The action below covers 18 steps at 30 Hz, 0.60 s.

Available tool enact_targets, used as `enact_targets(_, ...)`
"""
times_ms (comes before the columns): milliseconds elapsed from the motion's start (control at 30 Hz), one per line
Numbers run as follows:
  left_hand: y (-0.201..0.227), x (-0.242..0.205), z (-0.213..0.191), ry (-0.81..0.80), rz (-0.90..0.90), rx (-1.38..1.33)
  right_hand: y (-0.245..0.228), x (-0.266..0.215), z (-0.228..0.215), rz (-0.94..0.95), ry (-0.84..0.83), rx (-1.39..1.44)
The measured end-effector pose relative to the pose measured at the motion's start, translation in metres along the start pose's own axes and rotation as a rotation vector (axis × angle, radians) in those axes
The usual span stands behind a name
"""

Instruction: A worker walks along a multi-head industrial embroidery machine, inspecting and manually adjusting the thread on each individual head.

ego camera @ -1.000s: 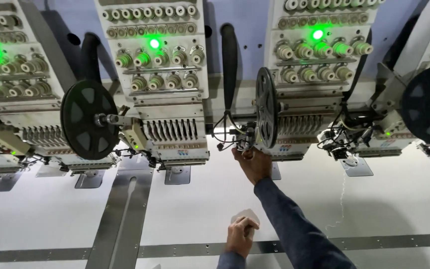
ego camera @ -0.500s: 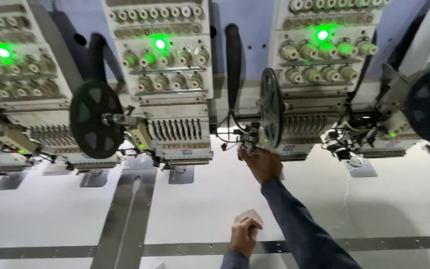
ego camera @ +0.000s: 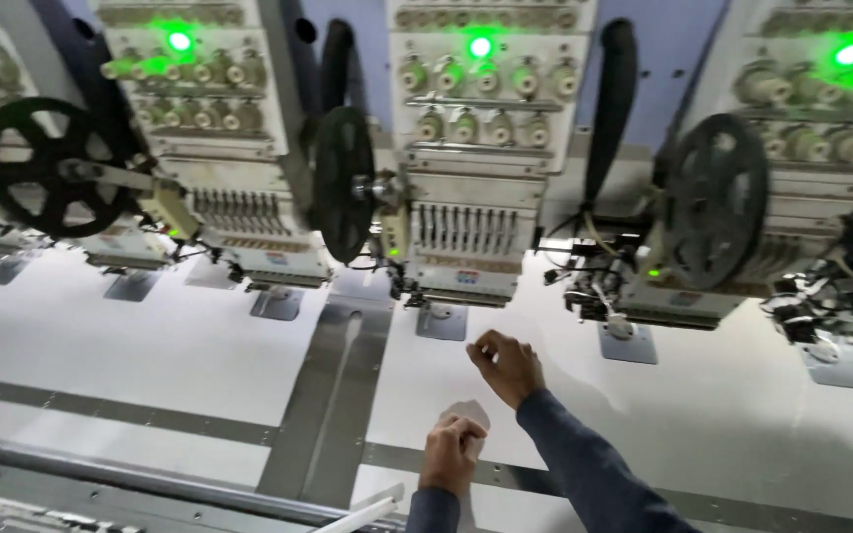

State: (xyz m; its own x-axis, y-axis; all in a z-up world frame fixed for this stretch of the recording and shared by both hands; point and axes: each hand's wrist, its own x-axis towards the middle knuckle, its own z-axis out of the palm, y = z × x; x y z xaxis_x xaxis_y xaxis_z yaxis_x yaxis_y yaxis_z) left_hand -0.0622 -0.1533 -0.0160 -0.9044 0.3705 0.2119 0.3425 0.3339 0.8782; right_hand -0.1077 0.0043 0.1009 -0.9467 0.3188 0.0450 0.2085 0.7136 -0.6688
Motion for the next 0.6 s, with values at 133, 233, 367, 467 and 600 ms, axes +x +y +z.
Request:
enact_targets(133,-0.005,-0.009,-0.018,0.022,-0.090,-0.047,-0.061,0.029,0.036,-0.025,-0.016,0.032)
enact_targets(233,-0.005,-0.012,-0.019,0.038,-0.103,-0.090,-0.098,0.048,0.058,0.030,-0.028,0.051)
enact_targets(367,-0.005,-0.016,-0.018,-0.006,-0.168,-0.045,-0.127,0.073,0.088,0.111,0.011,0.121)
enact_targets(467,0.004,-0.017,-0.024,-0.025,-0.154,-0.008,-0.140,0.082,0.099,0.124,0.072,0.141)
enact_targets(600,0.017,-0.016,-0.032,-0.047,-0.195,0.013,-0.140,0.082,0.105,0.043,0.163,0.112)
